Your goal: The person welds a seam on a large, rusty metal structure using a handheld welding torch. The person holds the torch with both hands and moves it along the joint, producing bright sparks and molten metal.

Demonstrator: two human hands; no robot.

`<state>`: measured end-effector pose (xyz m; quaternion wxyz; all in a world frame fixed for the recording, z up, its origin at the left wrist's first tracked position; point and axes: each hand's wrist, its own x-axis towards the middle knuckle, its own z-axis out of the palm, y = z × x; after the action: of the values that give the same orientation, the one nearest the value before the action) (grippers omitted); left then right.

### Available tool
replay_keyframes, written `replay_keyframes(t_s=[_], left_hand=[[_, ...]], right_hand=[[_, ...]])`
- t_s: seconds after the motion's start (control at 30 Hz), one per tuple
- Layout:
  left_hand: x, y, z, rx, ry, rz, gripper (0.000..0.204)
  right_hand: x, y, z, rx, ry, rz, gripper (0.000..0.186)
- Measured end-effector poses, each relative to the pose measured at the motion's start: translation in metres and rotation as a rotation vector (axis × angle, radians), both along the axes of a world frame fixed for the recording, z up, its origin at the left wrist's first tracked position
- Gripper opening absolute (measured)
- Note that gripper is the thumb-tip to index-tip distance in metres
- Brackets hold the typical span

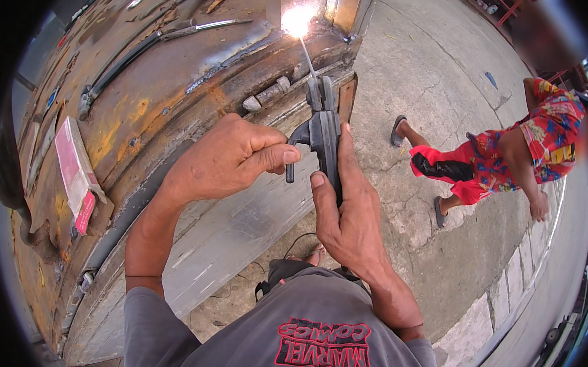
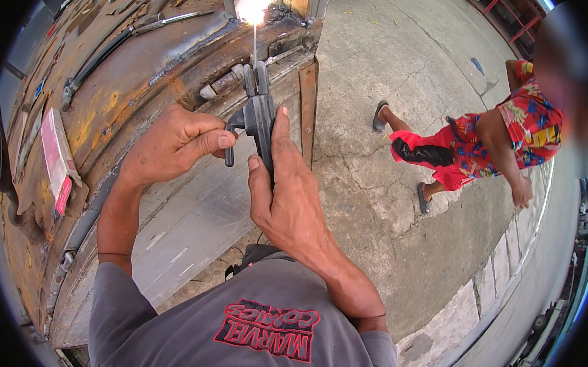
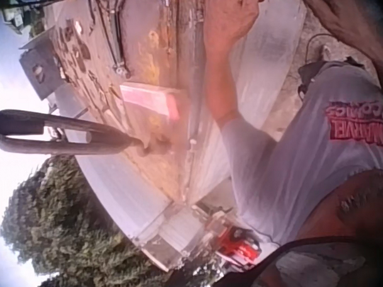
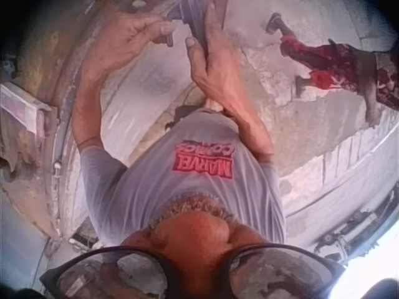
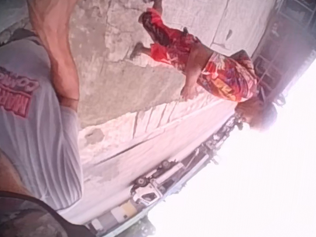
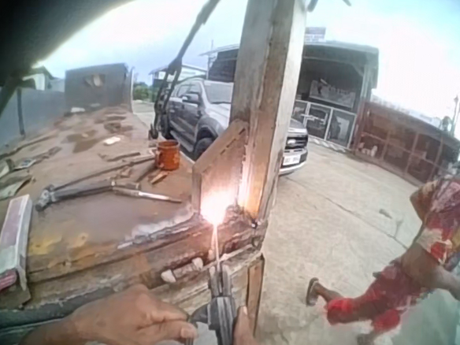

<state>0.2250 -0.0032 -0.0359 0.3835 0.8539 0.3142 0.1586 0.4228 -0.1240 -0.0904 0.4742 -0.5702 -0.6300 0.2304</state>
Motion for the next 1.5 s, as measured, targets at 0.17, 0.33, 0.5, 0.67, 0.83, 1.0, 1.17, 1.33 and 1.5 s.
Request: replay_keyframes(t_s=[0.17, 0.33, 0.5, 0.67, 0.83, 1.0, 1.17, 1.33, 1.5], left_hand=[[0.000, -0.001, 0.004, -0.023, 0.000, -0.001, 0.041], [-0.002, -0.001, 0.002, -0.025, -0.014, -0.013, 0.042], [-0.002, 0.000, 0.002, -0.015, 0.007, -0.008, 0.043], [-0.003, 0.001, -0.003, 0.014, -0.007, -0.015, 0.045], [-0.002, 0.000, -0.001, 0.010, 0.003, -0.011, 0.042], [-0.002, 0.001, -0.003, 0.050, -0.071, -0.039, 0.037], [-0.001, 0.000, -0.002, -0.019, -0.053, -0.004, 0.037], [-0.001, -0.001, 0.003, -0.028, -0.019, 0.007, 0.037], [-0.001, -0.001, 0.004, 0.014, 0.020, 0.010, 0.040]], right_hand=[[0.002, -0.002, 0.009, -0.090, 0.037, 0.061, 0.077], [0.000, -0.004, 0.011, -0.083, 0.047, 0.058, 0.076], [0.000, -0.001, 0.009, -0.037, 0.014, 0.050, 0.075], [0.001, -0.002, 0.009, -0.056, 0.022, 0.051, 0.076], [0.000, -0.003, 0.011, -0.097, 0.038, 0.056, 0.076], [-0.002, -0.006, 0.007, -0.032, -0.001, 0.019, 0.076], [-0.001, -0.004, 0.009, -0.056, 0.023, 0.026, 0.077], [-0.001, -0.003, 0.010, -0.083, 0.040, 0.043, 0.077], [-0.001, -0.001, 0.009, -0.093, 0.040, 0.053, 0.077]])
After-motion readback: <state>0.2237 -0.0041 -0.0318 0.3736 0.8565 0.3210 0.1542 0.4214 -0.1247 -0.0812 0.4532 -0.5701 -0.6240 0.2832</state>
